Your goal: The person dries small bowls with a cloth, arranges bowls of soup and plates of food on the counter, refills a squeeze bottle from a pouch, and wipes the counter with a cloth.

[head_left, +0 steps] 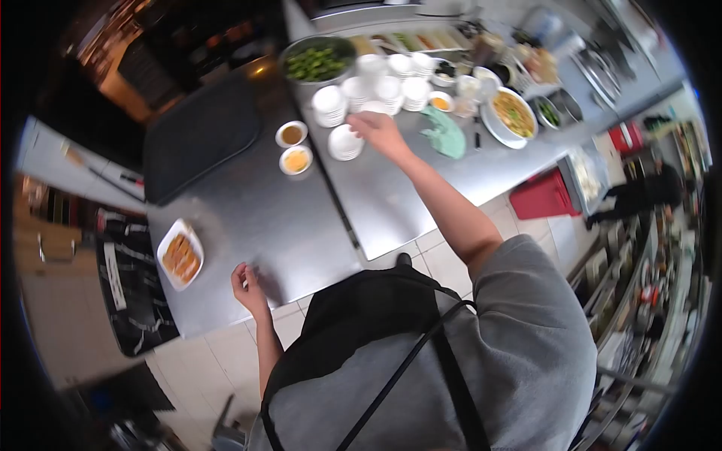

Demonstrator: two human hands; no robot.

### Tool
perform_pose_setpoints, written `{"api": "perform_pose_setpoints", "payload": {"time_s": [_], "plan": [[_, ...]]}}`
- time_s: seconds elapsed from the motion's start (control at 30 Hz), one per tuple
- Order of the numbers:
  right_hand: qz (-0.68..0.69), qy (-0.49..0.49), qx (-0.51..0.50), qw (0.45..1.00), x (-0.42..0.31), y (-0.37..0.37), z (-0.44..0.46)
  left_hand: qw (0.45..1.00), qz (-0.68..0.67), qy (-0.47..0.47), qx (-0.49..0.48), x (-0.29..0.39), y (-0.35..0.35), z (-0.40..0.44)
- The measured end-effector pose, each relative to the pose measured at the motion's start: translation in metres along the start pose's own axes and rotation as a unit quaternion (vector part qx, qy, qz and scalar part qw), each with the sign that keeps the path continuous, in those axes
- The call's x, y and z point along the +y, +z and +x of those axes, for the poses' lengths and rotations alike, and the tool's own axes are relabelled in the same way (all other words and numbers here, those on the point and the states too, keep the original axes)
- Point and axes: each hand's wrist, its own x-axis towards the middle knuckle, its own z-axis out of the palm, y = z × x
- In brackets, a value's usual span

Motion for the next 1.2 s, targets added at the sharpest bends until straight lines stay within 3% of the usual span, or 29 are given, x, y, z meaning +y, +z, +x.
{"api": "perform_pose_setpoints", "payload": {"time_s": [0.07,0.13,0.23,0.33,0.4,0.43,0.5,0.53,0.6,0.7,0.93,1.0,1.17,1.2], "plan": [[0.001,0.010,0.115,0.993,0.035,-0.068,-0.029,0.996,0.003,0.066,-0.060,0.031,0.046,0.004],[-0.014,0.043,0.219,0.975,0.057,-0.139,-0.067,0.961,-0.022,0.096,-0.257,0.070,0.106,-0.005],[0.034,0.105,0.342,0.933,0.069,-0.232,-0.125,0.900,-0.081,0.102,-0.417,0.118,0.199,-0.036],[0.063,0.128,0.416,0.898,0.089,-0.314,-0.170,0.827,-0.038,0.156,-0.539,0.141,0.288,-0.082],[0.093,0.155,0.441,0.879,0.103,-0.360,-0.182,0.770,-0.041,0.111,-0.627,0.156,0.347,-0.115],[0.096,0.153,0.439,0.880,0.111,-0.379,-0.184,0.772,-0.039,0.113,-0.624,0.166,0.370,-0.133],[0.123,0.194,0.408,0.884,0.132,-0.417,-0.176,0.754,-0.056,-0.042,-0.653,0.190,0.423,-0.158],[0.140,0.205,0.388,0.888,0.143,-0.433,-0.169,0.759,-0.056,-0.042,-0.648,0.193,0.450,-0.167],[0.156,0.211,0.354,0.898,0.165,-0.461,-0.152,0.761,-0.123,-0.170,-0.613,0.186,0.504,-0.180],[0.159,0.227,0.309,0.910,0.193,-0.492,-0.113,0.803,-0.150,-0.247,-0.521,0.188,0.563,-0.191],[0.247,0.267,0.152,0.919,0.222,-0.515,-0.028,0.856,-0.138,-0.288,-0.407,0.204,0.623,-0.194],[0.290,0.265,0.106,0.914,0.222,-0.518,-0.017,0.842,-0.175,-0.304,-0.409,0.208,0.632,-0.189],[0.233,0.324,0.063,0.915,0.210,-0.522,-0.006,0.824,-0.213,-0.364,-0.379,0.222,0.637,-0.184],[0.268,0.291,0.064,0.916,0.211,-0.521,-0.008,0.822,-0.214,-0.373,-0.372,0.223,0.636,-0.184]]}}
